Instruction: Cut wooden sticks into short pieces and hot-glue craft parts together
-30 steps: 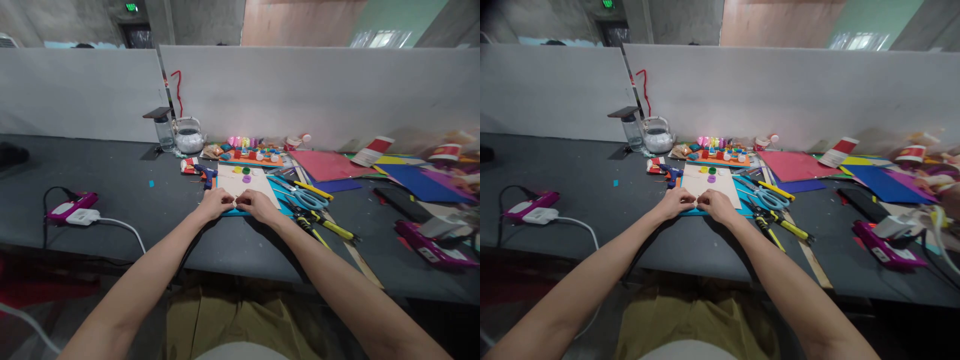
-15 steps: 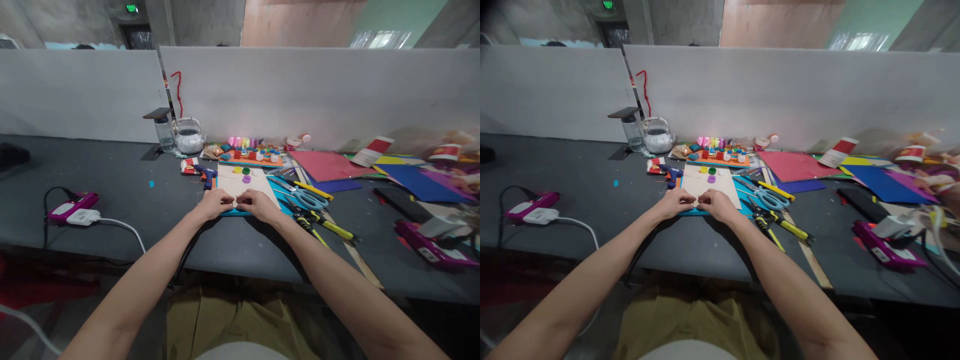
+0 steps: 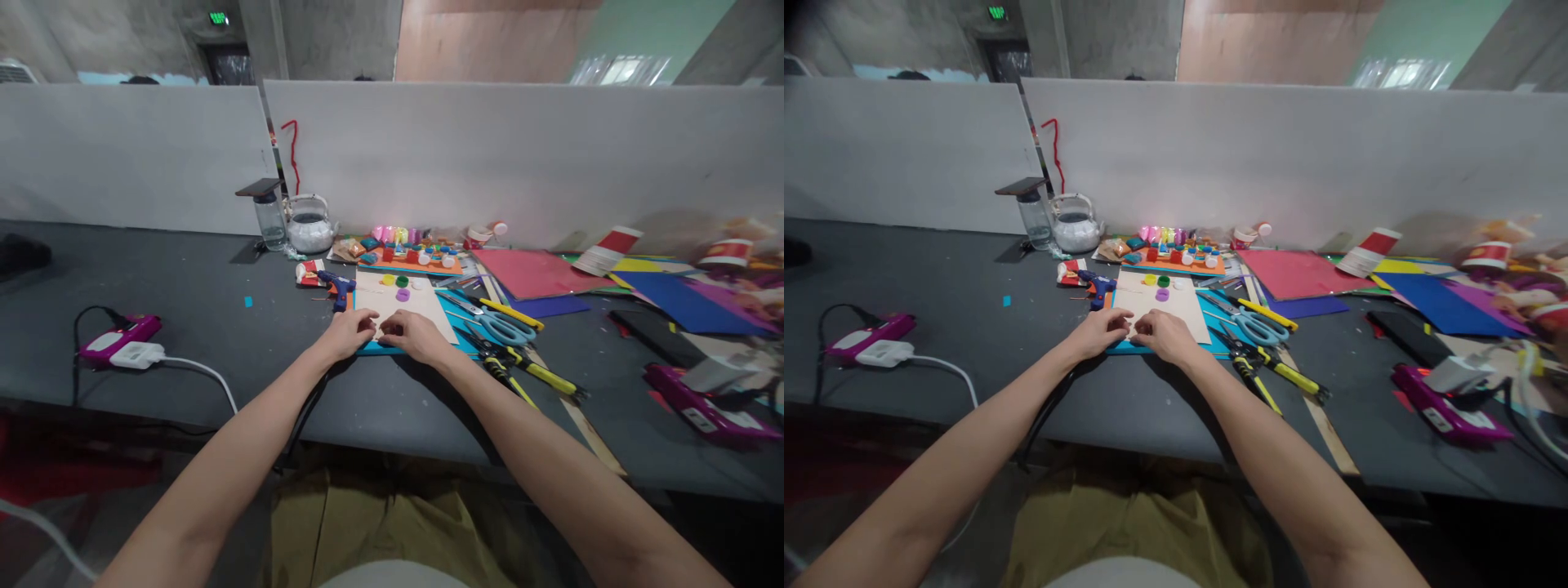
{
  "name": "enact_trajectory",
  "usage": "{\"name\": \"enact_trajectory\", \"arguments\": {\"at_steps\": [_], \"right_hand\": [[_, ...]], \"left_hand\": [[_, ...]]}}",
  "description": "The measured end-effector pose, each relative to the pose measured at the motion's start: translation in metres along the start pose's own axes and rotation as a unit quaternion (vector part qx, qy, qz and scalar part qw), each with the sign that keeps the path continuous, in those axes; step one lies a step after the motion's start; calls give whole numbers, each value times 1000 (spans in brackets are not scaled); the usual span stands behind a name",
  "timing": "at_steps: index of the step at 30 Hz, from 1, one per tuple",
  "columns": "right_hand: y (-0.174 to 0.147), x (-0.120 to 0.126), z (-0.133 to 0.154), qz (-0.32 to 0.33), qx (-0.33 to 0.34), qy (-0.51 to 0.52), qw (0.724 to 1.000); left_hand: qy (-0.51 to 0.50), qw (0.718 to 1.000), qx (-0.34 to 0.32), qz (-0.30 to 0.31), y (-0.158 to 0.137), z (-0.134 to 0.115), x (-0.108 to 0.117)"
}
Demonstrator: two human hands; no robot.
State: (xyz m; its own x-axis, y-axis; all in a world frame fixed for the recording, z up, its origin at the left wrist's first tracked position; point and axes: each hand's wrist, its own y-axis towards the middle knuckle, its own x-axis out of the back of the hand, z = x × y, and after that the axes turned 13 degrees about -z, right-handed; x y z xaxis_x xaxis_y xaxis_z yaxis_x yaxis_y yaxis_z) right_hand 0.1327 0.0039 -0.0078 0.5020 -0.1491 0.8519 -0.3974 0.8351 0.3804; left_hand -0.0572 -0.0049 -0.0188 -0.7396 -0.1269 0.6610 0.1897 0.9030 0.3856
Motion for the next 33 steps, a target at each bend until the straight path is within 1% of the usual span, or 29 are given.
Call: {"name": "enact_trajectory", "arguments": {"at_steps": [6, 13, 18, 33], "right_hand": [[-3, 2, 13, -22, -33, -41, 998], [-2, 0, 17, -23, -41, -51, 998], [-2, -1, 16, -28, -36, -59, 997], [-5, -5, 12, -53, 14, -71, 996]], "left_hand": [[4, 1000, -1, -1, -1, -6, 2], [26, 1000, -10, -4, -1, -7, 2], [36, 999, -18, -8, -1, -5, 0], [25, 999, -19, -18, -1, -6, -1]]}}
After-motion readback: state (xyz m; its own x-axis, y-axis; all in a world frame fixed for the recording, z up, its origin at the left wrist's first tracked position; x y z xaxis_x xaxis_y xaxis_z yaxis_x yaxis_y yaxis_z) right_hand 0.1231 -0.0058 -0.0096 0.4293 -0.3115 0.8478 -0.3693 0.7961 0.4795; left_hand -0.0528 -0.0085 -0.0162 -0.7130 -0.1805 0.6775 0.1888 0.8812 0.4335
